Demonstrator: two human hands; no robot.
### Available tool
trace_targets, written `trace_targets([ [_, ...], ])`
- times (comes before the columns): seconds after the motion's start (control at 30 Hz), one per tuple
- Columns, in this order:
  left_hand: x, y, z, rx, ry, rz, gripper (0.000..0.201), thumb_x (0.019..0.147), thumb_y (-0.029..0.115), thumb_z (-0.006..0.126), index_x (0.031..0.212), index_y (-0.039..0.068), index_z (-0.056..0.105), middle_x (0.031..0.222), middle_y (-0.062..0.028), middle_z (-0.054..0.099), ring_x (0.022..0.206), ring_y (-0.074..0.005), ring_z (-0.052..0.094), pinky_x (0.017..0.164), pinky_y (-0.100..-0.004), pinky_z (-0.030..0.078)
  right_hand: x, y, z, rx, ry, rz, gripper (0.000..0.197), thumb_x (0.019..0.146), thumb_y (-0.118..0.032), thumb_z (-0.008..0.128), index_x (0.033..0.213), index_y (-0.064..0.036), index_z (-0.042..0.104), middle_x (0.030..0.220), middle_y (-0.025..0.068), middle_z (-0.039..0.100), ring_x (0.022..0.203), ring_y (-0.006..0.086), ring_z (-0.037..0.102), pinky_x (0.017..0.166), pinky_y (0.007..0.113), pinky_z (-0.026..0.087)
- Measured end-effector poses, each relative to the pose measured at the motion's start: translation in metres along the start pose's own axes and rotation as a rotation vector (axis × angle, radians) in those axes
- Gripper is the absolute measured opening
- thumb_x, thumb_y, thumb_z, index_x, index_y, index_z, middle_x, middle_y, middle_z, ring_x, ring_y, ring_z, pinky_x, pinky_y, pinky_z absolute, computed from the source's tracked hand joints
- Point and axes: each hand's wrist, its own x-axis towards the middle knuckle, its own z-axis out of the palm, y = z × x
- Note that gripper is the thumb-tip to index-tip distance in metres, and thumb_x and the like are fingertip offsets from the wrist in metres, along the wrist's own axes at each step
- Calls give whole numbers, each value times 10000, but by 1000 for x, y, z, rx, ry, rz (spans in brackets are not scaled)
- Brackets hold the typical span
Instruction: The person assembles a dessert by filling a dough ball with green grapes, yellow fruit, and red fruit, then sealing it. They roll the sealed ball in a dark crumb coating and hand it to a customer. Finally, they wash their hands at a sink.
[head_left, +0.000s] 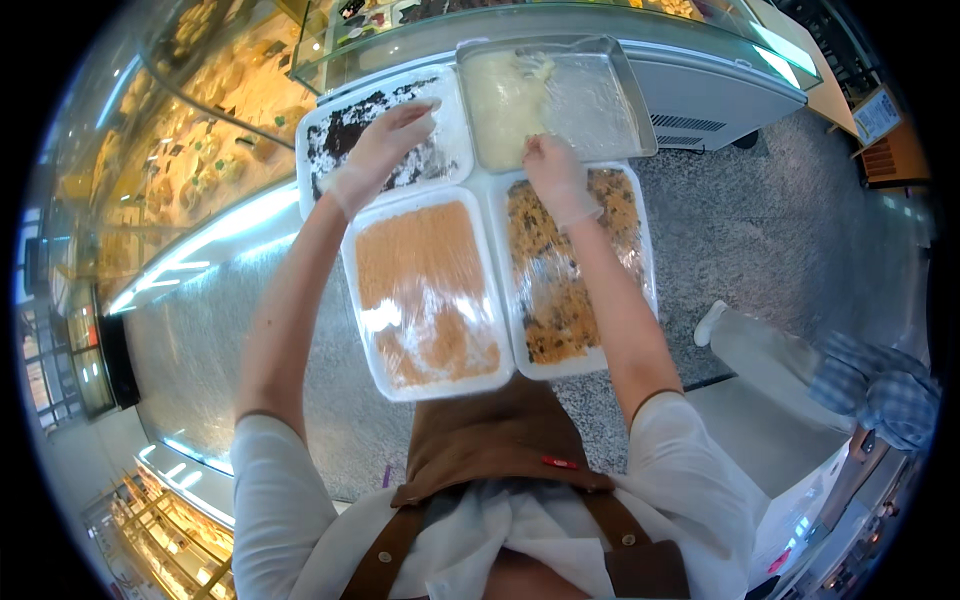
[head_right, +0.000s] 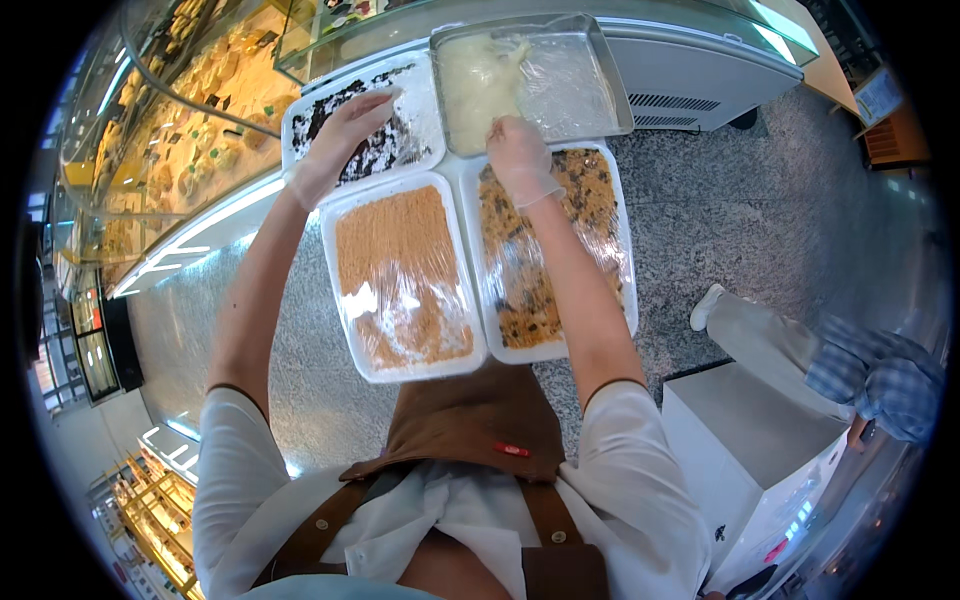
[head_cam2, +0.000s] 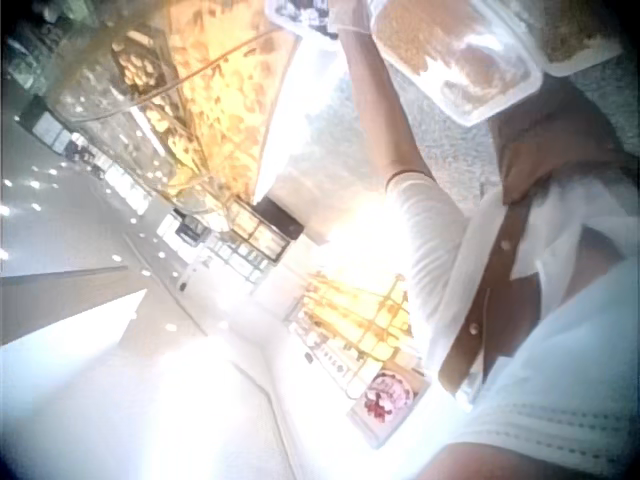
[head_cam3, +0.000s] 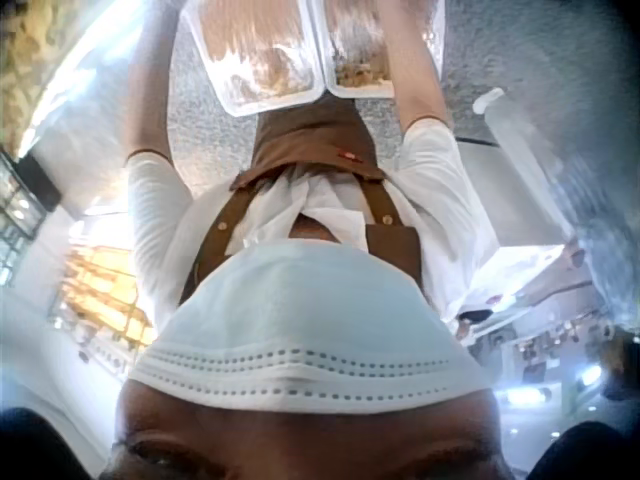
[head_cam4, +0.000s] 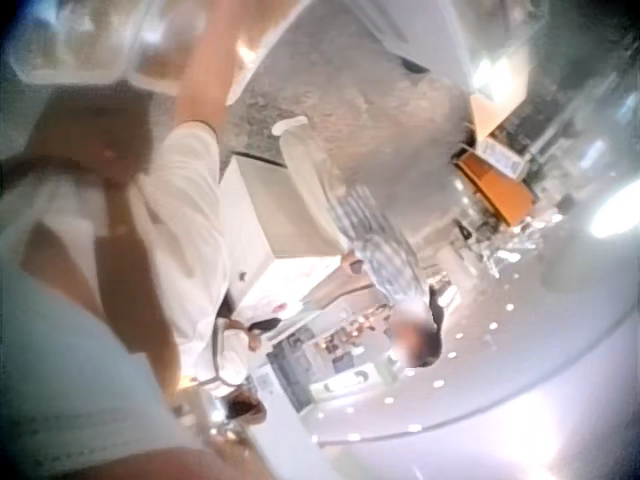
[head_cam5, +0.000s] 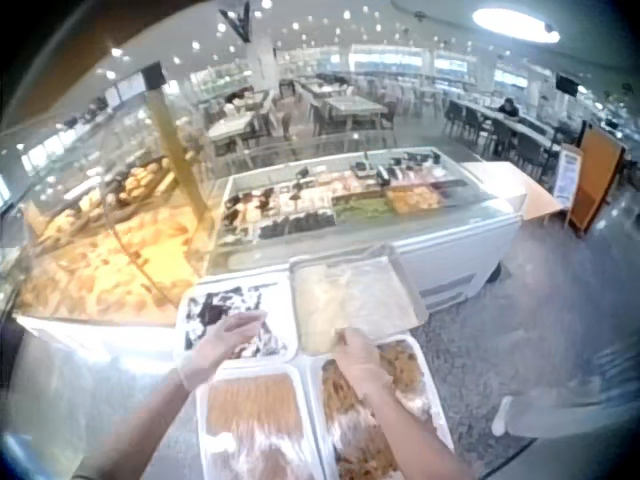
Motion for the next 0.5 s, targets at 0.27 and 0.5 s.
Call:
trace_targets([
  [0.27, 216, -40, 9, 1056, -120, 496, 374, 915, 325, 607, 1253, 215, 723, 1263, -156, 691, 1186, -359, 626, 1037, -436, 482, 37, 8, 65, -369, 136, -193, 119, 824, -190, 729, 888, -90, 737, 929, 156, 706, 867, 376, 692, 827, 462, 563],
  [0.5, 278, -51, 21, 640, -274, 301, 409, 937, 354, 605, 1305, 209, 706, 1152, -131, 733, 983, -272, 705, 890, -371, 546, 46, -1, 90, -415, 209, 23, 61, 794, -134, 702, 814, -80, 723, 901, 165, 695, 848, 348, 690, 806, 452, 554],
])
